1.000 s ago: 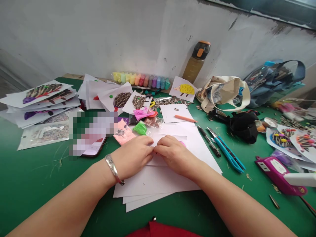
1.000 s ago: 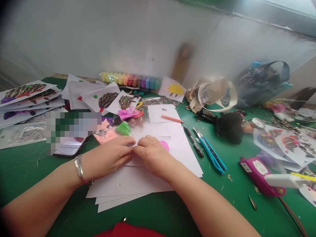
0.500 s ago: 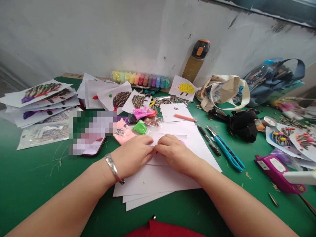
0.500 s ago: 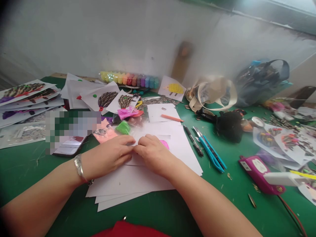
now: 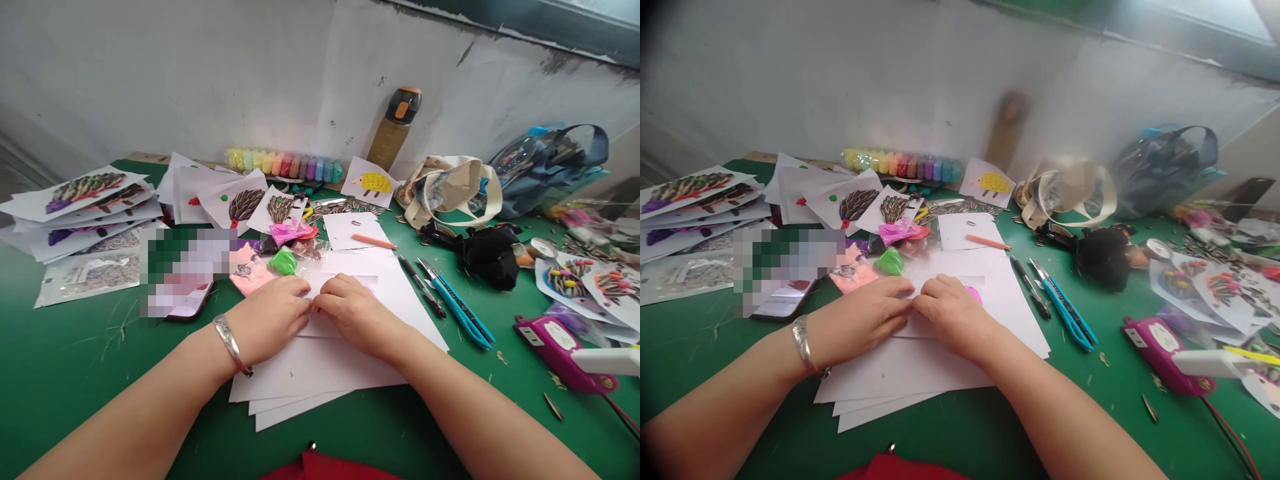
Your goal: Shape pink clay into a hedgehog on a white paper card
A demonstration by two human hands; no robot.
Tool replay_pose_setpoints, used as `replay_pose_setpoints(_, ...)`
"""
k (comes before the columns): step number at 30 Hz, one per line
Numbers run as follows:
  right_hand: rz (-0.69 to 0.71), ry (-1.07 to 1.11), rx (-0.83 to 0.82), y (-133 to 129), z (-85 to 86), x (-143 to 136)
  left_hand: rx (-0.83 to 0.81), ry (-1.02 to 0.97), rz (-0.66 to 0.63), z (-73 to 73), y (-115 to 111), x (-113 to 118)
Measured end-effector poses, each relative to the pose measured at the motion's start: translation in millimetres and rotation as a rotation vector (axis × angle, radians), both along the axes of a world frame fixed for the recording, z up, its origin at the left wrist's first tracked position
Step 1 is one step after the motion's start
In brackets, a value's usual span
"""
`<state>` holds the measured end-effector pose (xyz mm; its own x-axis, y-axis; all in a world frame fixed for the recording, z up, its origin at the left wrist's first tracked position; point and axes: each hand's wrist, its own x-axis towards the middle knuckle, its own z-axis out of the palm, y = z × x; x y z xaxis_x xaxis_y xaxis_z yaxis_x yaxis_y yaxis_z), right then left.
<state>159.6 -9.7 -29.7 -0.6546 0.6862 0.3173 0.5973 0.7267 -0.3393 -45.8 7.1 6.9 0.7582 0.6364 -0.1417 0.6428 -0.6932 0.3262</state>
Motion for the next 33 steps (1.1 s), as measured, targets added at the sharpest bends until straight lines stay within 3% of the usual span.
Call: replay_pose_setpoints(33, -0.052, -0.005, -0.137, 4.3, 6.0, 8.2, -0.012, 0.02, -0.007, 4.3, -1.6, 0.8)
